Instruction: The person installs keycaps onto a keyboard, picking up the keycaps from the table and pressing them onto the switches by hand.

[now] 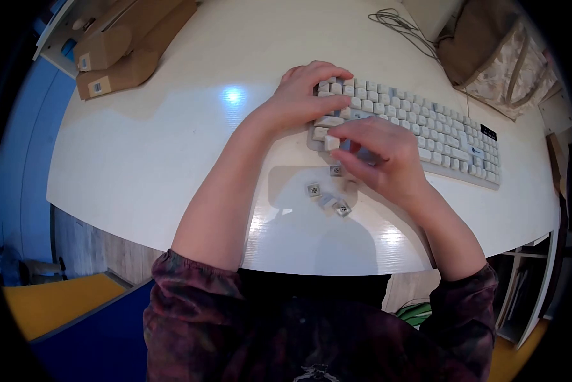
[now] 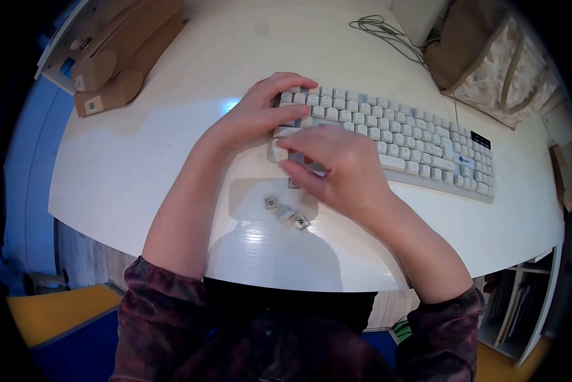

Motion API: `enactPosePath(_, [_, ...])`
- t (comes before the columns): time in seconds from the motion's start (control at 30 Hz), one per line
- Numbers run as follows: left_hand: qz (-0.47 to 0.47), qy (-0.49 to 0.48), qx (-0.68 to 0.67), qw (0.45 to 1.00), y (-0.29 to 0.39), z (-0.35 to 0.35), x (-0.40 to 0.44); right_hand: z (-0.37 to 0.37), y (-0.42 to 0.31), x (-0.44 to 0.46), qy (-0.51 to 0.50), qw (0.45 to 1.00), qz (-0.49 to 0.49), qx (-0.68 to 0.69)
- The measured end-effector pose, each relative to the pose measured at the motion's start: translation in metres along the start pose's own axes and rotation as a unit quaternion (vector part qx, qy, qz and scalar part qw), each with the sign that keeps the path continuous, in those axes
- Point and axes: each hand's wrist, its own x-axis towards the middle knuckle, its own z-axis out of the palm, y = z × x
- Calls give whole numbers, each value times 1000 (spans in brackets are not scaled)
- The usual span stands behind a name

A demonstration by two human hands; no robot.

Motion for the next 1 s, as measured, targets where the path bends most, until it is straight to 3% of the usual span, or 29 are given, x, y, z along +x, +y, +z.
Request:
enactPosePath(0.47, [-18, 3, -14, 1000, 5, -1, -2, -8, 9, 5, 75, 997, 31, 3])
enactPosePath(0.57, [-90, 16, -197, 976, 13, 1, -3, -10, 13, 5, 80, 996, 37, -7])
enactPosePath(0.7, [24, 48, -133, 990, 16, -7, -1, -14, 17, 5, 95, 994, 53, -14])
enactPosePath(1.0, [8, -22, -167, 986, 23, -4, -3, -14, 23, 5, 118, 991, 60, -12])
